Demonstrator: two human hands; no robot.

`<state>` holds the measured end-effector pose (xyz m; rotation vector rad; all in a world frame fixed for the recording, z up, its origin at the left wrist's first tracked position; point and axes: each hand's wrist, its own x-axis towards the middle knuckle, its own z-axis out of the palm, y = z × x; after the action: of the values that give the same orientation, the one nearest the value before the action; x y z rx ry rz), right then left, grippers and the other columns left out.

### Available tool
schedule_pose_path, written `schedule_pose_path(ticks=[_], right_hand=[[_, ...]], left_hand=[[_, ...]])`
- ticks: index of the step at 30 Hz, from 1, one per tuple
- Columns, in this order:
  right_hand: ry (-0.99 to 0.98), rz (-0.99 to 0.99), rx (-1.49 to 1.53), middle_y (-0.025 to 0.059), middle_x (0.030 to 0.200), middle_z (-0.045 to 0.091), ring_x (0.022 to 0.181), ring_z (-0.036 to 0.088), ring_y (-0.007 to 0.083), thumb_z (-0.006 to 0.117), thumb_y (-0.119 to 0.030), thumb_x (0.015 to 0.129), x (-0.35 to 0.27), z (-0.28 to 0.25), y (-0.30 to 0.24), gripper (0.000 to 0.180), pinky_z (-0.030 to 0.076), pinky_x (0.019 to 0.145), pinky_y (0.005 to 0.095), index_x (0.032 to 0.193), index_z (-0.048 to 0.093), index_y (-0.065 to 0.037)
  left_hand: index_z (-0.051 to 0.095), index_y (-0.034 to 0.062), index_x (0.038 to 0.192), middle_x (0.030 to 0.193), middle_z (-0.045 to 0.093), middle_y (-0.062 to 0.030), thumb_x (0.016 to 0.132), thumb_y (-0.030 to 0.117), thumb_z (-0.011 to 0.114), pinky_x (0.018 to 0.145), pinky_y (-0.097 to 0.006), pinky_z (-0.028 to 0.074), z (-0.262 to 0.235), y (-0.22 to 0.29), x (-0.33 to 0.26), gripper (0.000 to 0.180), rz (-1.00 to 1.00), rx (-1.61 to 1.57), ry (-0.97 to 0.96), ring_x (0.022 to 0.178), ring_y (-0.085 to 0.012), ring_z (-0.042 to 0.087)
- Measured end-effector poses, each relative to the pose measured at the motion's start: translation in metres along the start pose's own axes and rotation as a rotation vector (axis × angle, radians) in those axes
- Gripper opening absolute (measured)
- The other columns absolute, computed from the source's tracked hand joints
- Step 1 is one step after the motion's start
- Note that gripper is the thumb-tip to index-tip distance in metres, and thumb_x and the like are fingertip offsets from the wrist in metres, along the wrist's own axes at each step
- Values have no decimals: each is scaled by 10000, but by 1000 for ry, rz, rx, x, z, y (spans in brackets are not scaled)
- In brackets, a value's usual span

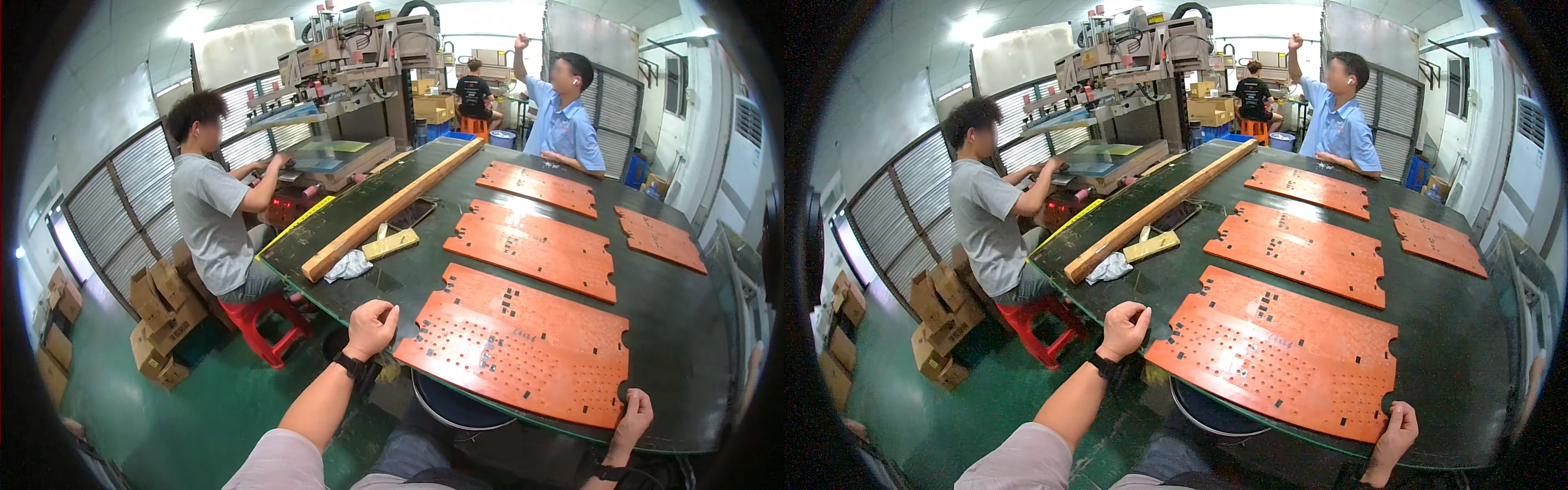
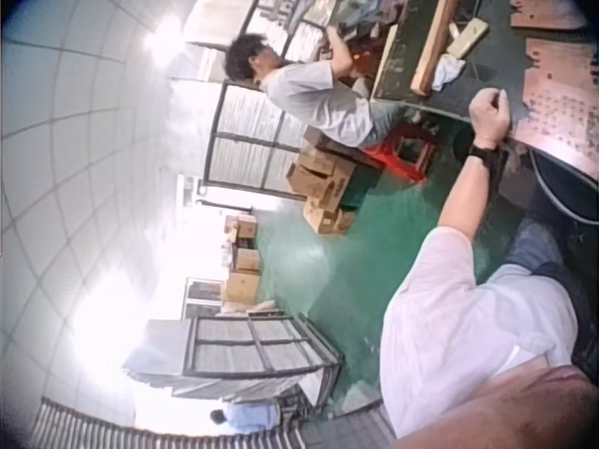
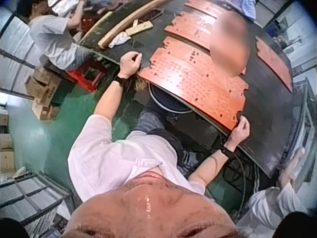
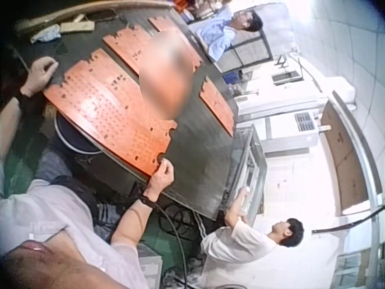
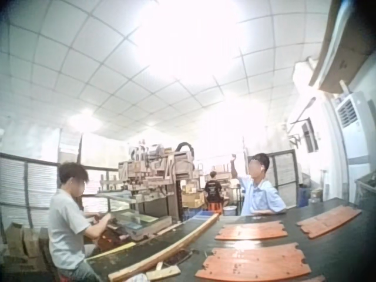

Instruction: Manually applying flexible circuit membranes onto base panels and stacking the finished assemblies.

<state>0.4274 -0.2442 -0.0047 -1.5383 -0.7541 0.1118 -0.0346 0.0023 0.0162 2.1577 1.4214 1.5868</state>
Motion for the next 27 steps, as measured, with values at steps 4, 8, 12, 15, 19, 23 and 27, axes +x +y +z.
schedule_pose_path(ticks=[4,8,12,15,19,23,27], right_hand=[[4,26,16,4,802,555,743,484,83,539,-139,977,2,-1,5,197,404,681,241,882,618,15],[-5,29,7,5,801,554,741,481,84,536,-143,979,2,0,-1,204,401,676,241,877,614,15],[-6,32,11,8,792,555,728,476,84,537,-140,977,2,0,4,201,399,666,242,872,612,13],[0,9,-4,9,785,555,721,475,83,538,-137,977,2,-1,6,200,396,662,242,868,612,13],[-9,-35,-56,4,779,551,716,472,77,543,-132,976,1,-1,0,196,386,649,238,868,614,15],[-2,-53,-30,-3,781,549,712,463,72,548,-124,972,1,1,0,183,379,641,235,870,615,13],[-10,-36,-9,-10,778,540,703,451,69,549,-117,969,0,3,-5,174,377,634,236,865,610,9]], left_hand=[[653,15,738,690,629,-137,801,138,687,563,-357,484,-2,1,1,142,-1,-13,6,625,-293,631],[652,18,730,691,629,-140,800,139,687,563,-361,483,-2,1,2,144,-16,-3,-2,625,-297,630],[651,20,732,694,631,-141,800,139,687,563,-363,483,-2,0,0,142,-27,-18,-3,624,-298,629],[651,20,737,696,633,-140,799,138,689,562,-363,483,-1,-1,0,139,-26,-23,0,622,-299,629],[650,6,747,682,619,-139,809,122,684,554,-354,473,-2,0,-1,136,4,-38,20,601,-287,614],[645,-9,750,671,608,-139,822,104,677,551,-348,464,-3,0,0,138,9,-23,-7,592,-277,604],[643,-9,747,671,606,-138,824,104,676,550,-348,461,-3,3,1,141,-8,-37,-10,593,-273,604]])
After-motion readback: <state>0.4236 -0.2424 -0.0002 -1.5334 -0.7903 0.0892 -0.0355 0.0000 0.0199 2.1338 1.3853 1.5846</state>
